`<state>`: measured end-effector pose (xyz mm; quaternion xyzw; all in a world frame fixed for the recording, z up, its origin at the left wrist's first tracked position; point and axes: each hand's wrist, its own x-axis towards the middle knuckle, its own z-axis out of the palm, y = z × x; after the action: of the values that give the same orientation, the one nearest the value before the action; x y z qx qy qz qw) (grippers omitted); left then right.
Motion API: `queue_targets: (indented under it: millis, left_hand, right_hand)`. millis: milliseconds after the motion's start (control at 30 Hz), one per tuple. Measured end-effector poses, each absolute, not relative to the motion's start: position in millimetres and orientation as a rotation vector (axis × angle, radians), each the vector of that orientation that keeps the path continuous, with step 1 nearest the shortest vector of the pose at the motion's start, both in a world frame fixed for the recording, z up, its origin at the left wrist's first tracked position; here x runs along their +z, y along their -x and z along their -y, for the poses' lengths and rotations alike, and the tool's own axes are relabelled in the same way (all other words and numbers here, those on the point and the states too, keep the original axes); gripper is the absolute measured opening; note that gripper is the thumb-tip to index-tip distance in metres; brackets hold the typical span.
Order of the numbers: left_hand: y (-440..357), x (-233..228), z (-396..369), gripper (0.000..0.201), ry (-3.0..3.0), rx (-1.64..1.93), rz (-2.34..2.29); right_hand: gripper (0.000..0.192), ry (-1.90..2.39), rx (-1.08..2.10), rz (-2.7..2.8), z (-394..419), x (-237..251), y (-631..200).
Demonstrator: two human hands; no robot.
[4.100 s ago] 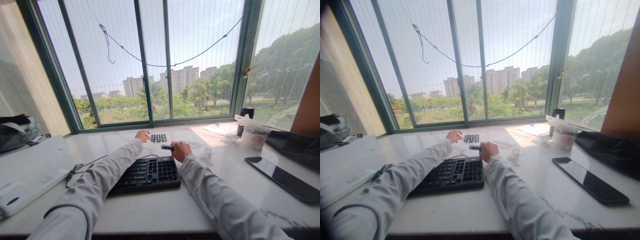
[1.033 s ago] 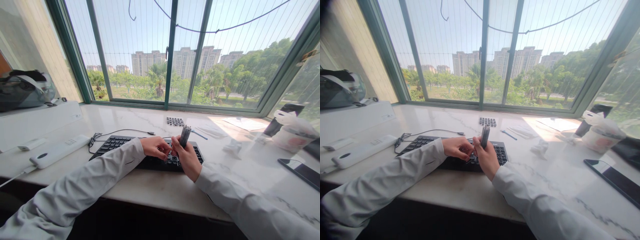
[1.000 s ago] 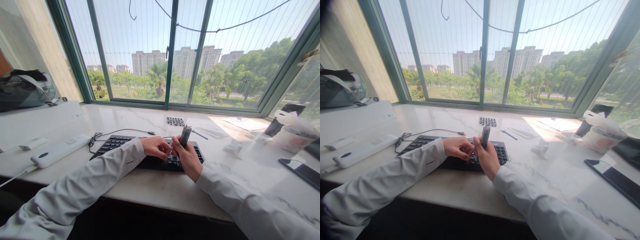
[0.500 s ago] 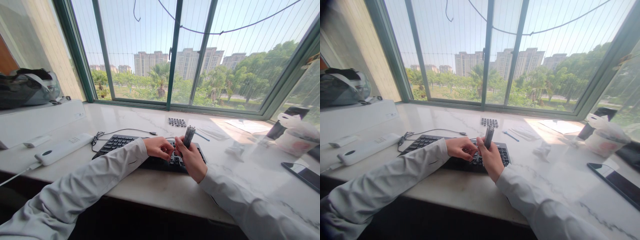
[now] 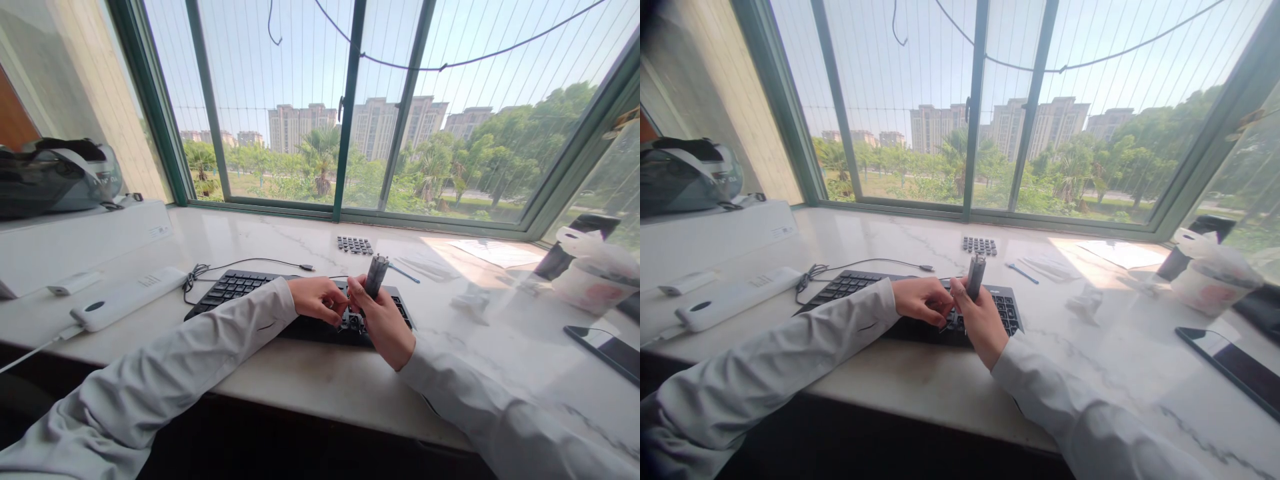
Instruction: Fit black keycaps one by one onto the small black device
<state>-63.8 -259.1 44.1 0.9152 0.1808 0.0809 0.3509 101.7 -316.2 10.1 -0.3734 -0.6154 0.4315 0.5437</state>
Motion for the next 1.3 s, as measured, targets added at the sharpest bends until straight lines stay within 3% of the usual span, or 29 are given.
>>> queue_targets:
  millis: [400, 600, 800, 1300]
  left_hand:
    - [66, 46, 259, 0.027, -2.427, 0.179, -0.438]
    - [53, 30, 265, 0.036, -2.394, 0.475, -0.720]
    - [46, 22, 270, 0.038, -2.410, 0.539, -0.894]
    - [47, 22, 272, 0.034, -2.408, 0.571, -0.891]
  right_hand:
    - [0.040, 0.704, 1.092, 1.330, 312, 6, -97]
    - [0.041, 0.613, 1.147, 1.304, 315, 2, -98]
    - [0.036, 0.560, 1.194, 1.270, 316, 0, -96]
    - [0.034, 0.562, 0.942, 1.457, 329, -10, -99]
